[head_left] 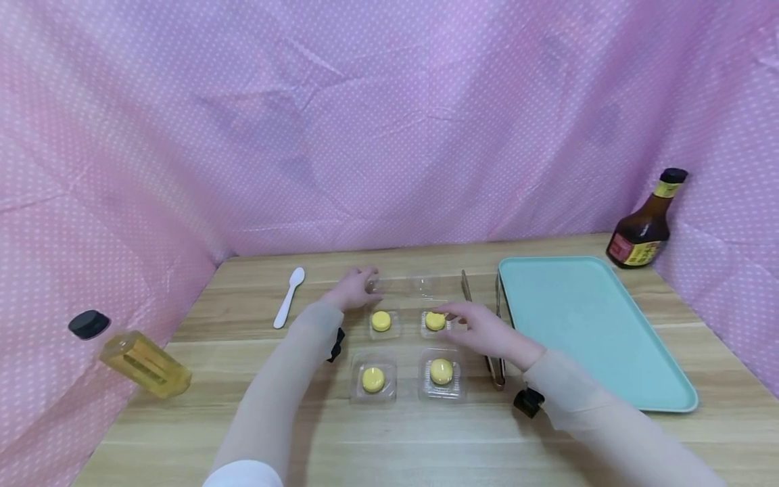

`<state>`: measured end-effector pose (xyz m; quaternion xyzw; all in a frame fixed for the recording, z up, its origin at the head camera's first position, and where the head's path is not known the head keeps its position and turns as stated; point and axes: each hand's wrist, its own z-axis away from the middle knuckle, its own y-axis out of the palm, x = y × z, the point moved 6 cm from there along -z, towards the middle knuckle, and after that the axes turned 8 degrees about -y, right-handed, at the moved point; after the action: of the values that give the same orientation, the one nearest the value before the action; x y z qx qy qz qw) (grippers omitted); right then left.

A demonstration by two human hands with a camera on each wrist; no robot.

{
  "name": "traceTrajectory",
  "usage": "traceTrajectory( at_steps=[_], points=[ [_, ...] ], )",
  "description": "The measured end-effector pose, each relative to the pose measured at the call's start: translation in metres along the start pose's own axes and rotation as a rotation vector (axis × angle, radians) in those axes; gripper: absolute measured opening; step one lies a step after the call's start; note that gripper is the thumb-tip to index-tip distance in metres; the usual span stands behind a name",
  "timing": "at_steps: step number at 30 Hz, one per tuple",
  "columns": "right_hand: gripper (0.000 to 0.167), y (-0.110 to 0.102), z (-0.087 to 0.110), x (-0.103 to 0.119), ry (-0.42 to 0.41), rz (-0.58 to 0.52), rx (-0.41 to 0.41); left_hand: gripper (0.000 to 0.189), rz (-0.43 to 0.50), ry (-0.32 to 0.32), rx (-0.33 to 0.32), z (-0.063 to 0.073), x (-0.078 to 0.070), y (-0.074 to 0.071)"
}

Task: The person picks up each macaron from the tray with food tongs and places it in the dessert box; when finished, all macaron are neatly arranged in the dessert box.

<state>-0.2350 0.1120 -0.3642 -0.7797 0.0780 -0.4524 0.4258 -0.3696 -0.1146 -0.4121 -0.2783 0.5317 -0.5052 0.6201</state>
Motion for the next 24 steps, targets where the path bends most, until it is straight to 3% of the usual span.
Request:
traceTrajectory(
  at_steps=[13,24],
  points=[
    [0.044,-0.018,-0.028,-0.010,0.042,0.037,0.026,0.072,-0.019,0.023,-0.019,0.001,0.010,-0.002],
    [0.046,-0.012,-0.051,-0.018,0.078,0.150,0.083,0.073,-0.015,0.001,-0.087,0.007,0.016,-0.012]
  ],
)
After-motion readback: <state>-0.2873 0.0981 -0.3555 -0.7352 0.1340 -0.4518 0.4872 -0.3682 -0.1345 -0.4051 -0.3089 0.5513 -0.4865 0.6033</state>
